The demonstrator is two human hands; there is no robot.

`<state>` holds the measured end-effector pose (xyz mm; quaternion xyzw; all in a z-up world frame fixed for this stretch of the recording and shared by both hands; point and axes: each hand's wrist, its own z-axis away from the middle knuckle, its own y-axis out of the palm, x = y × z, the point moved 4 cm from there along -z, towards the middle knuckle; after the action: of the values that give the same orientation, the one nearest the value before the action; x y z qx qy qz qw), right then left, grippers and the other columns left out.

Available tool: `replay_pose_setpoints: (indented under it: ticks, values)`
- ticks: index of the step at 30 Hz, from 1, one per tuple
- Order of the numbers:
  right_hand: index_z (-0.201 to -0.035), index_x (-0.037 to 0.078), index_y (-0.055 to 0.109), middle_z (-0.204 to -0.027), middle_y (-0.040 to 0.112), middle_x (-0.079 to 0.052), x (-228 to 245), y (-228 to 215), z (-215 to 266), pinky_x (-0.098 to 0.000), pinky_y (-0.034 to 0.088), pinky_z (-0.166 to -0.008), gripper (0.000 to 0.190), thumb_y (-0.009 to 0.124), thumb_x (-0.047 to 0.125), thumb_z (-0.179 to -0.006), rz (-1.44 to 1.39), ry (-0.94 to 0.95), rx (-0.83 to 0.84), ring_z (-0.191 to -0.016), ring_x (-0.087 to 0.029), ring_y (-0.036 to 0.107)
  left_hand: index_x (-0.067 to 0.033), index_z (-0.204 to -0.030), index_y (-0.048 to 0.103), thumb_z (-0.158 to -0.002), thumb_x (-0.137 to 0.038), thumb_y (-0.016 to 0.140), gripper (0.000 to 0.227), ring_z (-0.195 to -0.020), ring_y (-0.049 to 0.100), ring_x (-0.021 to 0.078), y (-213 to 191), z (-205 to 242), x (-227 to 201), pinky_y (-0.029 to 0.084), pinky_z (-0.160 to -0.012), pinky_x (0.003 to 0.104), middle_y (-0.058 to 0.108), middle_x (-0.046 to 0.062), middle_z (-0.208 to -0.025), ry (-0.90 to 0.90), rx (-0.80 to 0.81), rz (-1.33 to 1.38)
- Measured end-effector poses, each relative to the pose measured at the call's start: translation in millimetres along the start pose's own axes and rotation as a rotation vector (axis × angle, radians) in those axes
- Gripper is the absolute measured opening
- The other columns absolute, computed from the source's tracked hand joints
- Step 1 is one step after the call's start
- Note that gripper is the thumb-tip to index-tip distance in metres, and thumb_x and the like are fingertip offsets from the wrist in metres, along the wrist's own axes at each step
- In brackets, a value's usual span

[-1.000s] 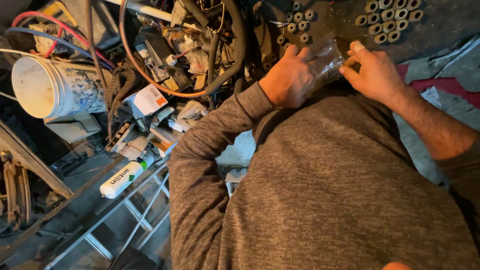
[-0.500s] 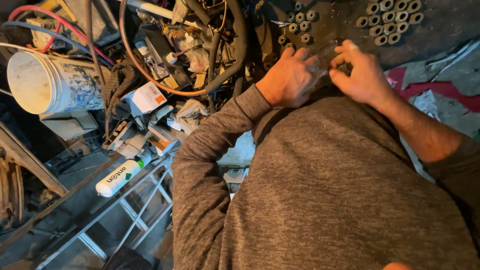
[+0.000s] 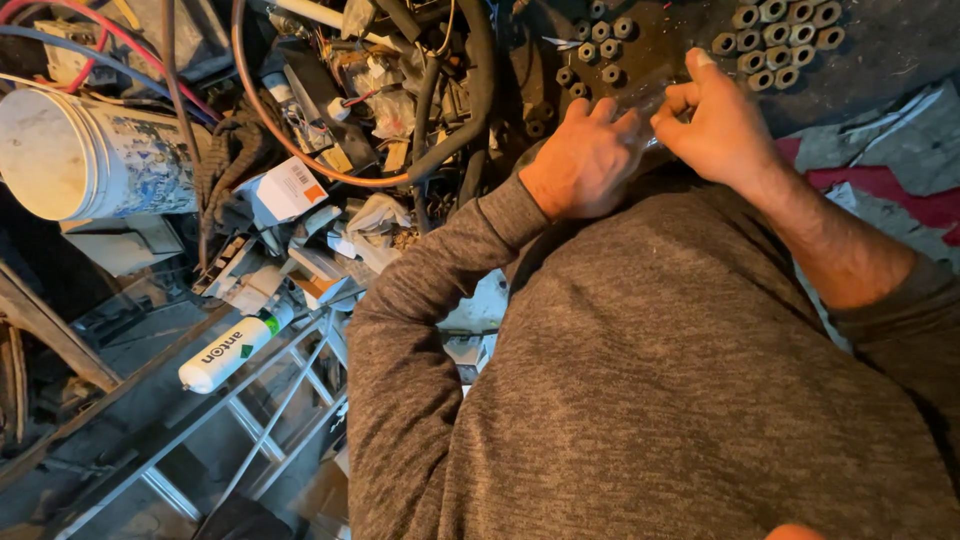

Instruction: The person handles a clear plastic bottle and a roll of tape, then proceeds to sort and organize small metal parts on a cluttered workbench. They pick up and move various metal rings and cylindrical components, arranging them into piles.

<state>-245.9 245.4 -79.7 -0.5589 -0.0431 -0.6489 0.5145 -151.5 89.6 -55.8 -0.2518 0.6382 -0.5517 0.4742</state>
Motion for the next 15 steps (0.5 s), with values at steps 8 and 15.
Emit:
replay_pose_setpoints:
  ticks: [8, 15]
  values:
    - [-0.136, -0.014, 0.050, -0.102, 0.075, -0.013, -24, 13, 6, -0.0410, 0.055, -0.097, 0.048, 0.076, 0.004, -0.100, -0.073, -0.292, -0.290, -0.103, -0.025, 0.072, -0.0113, -0.097, 0.074, -0.077, -0.037, 0.072, 0.033, -0.099, 0.058, 0.0331, -11, 7, -5, 0.045, -0.075, 0.046, 0.062, 0.018, -0.121, -0.071, -0.060, 0.020]
    - [-0.114, -0.006, 0.061, -0.105, 0.075, -0.011, -19, 16, 11, -0.0382, 0.057, -0.089, 0.019, 0.074, 0.007, -0.108, -0.097, -0.215, -0.334, -0.099, -0.020, 0.072, -0.0024, -0.106, 0.069, -0.070, -0.047, 0.084, 0.059, -0.103, 0.058, 0.0382, -26, 16, 0, 0.048, -0.082, 0.050, 0.059, 0.023, -0.124, -0.123, -0.085, 0.240]
